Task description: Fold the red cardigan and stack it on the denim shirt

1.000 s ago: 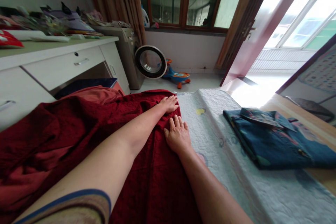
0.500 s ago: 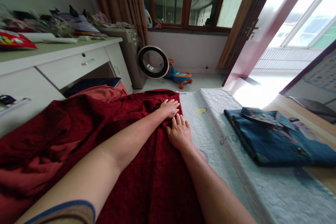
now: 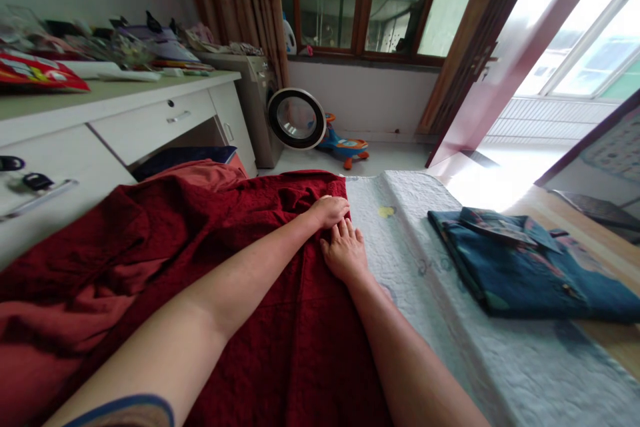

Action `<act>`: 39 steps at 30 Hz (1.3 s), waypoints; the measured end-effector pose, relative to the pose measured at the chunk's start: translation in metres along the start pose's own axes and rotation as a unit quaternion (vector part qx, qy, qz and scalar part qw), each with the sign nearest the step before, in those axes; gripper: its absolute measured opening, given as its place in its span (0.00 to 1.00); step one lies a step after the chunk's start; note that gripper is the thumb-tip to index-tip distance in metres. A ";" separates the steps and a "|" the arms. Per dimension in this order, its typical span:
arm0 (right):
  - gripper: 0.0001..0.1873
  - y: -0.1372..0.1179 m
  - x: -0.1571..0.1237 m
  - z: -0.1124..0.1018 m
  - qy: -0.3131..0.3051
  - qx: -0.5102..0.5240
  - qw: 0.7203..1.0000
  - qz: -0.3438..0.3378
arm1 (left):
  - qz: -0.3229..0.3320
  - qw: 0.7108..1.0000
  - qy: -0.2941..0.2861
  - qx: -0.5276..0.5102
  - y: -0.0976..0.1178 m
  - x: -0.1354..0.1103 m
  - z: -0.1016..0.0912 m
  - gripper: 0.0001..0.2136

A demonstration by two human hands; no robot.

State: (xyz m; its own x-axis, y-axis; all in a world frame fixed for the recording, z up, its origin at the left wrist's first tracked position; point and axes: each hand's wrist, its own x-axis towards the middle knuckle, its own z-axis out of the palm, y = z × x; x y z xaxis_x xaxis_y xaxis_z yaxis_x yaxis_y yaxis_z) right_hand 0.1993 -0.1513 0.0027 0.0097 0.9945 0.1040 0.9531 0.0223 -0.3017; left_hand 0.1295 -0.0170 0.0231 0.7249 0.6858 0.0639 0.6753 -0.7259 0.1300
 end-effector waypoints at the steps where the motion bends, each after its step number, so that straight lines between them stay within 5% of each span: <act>1: 0.34 0.000 0.000 0.000 -0.003 0.000 1.000 0.000 | 0.006 1.000 -0.005 -0.007 0.000 -0.002 0.002 0.17; 10: 0.38 0.006 -0.002 -0.002 -0.054 -0.009 0.998 -0.018 | -0.008 1.000 -0.008 -0.025 -0.009 -0.013 0.018 0.21; 19: 0.43 0.001 -0.033 -0.034 -0.160 -0.011 0.986 -0.031 | -0.013 1.000 -0.007 -0.020 -0.006 -0.015 0.020 0.23; 26: 0.39 -0.002 -0.107 -0.041 -0.111 -0.012 0.993 -0.048 | -0.017 1.000 0.009 0.006 0.003 -0.019 0.020 0.22; 30: 0.37 -0.004 -0.122 -0.034 -0.069 -0.019 0.997 -0.036 | -0.036 0.998 0.046 0.024 0.018 -0.027 0.007 0.19; 35: 0.36 -0.003 -0.120 -0.028 -0.052 -0.027 0.998 -0.037 | -0.012 0.990 0.138 0.011 0.054 -0.077 -0.013 0.19; 39: 0.37 -0.001 -0.121 -0.027 -0.035 -0.033 0.998 -0.046 | 0.000 0.995 0.099 -0.023 0.082 -0.153 -0.009 0.20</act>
State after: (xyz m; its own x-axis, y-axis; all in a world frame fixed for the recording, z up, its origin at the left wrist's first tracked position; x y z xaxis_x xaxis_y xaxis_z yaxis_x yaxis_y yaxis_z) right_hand 0.2050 -0.2747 0.0160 -0.0977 0.9934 0.0606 0.9667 0.1092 -0.2313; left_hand 0.0732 -0.1810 0.0333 0.6807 0.6859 0.2574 0.6652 -0.7258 0.1751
